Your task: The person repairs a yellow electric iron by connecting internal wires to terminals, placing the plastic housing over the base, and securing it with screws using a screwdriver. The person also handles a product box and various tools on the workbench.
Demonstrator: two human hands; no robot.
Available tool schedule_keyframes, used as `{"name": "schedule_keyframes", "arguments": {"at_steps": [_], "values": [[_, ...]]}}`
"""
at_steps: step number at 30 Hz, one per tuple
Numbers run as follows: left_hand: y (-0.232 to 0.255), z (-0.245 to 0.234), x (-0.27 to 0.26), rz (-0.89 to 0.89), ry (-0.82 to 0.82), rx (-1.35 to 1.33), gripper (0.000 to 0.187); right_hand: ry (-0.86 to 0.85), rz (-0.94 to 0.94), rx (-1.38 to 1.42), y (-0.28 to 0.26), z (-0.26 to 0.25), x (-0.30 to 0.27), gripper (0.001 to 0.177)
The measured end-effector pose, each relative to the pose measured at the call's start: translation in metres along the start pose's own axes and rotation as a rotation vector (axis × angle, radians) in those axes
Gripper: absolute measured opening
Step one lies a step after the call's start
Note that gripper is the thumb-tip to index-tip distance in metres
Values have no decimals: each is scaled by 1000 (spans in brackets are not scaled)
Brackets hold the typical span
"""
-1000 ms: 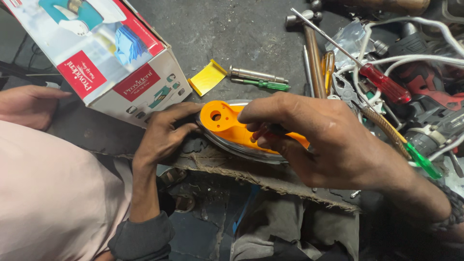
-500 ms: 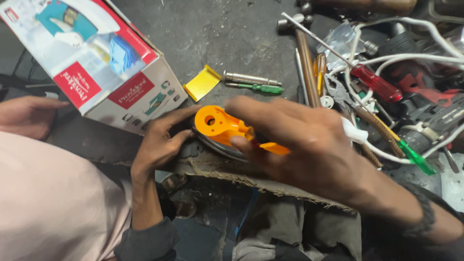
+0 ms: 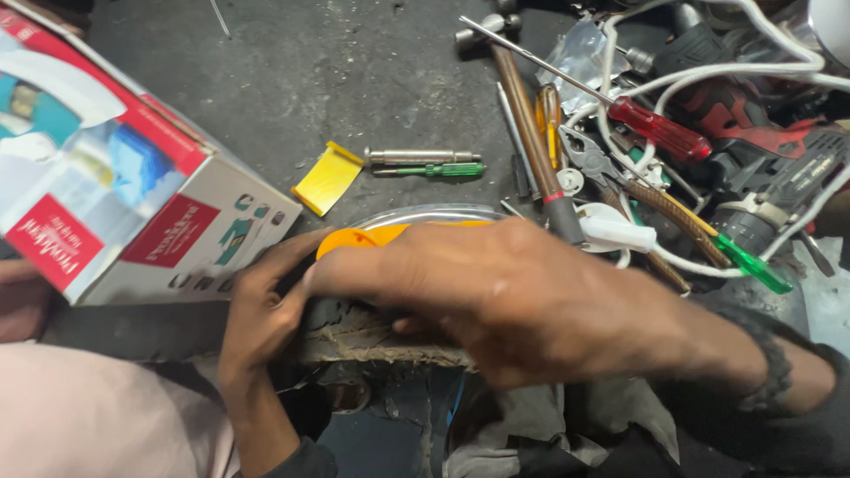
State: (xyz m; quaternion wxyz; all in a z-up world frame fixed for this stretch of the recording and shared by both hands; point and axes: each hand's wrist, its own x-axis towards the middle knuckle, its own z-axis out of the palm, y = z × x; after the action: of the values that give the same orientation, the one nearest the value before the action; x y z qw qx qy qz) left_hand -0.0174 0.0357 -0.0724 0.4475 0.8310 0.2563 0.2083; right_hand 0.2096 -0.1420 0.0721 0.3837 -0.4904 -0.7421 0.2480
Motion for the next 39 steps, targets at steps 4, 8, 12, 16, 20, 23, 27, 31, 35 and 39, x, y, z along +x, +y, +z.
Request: {"name": "schedule_keyframes", "arguments": {"at_steps": [4, 8, 12, 16, 20, 23, 27, 31, 35, 39], "values": [[3, 0, 1, 21, -1, 4, 44, 232, -24, -199, 4, 18, -4, 50], [1, 0, 2, 40, -9, -29, 49, 307, -166, -351, -10, 13, 1, 46], [-4, 2, 1, 22, 35, -43, 44, 81, -100, -195, -11, -3, 11, 58], [-5, 1, -1, 88, 8, 0, 56, -92, -105, 105, 4, -15, 2, 73], [-2, 2, -1, 17, -10, -71, 52, 17, -134, -49, 19, 2, -18, 67], [-1, 1, -1, 15, -10, -87, 47, 139, -103, -212, 16, 13, -25, 62], [-3, 1, -3, -20, -1, -159, 47, 350, -184, -412, 3, 21, -12, 48], [-8, 2, -6, -4, 37, -128, 46, 313, -151, -428, -11, 12, 4, 48], [-13, 2, -5, 23, 59, -114, 45, 40, -218, -128, -5, -14, 2, 60], [-12, 3, -6, -7, 60, -122, 47, -122, -16, 107, 3, -17, -4, 54]]}}
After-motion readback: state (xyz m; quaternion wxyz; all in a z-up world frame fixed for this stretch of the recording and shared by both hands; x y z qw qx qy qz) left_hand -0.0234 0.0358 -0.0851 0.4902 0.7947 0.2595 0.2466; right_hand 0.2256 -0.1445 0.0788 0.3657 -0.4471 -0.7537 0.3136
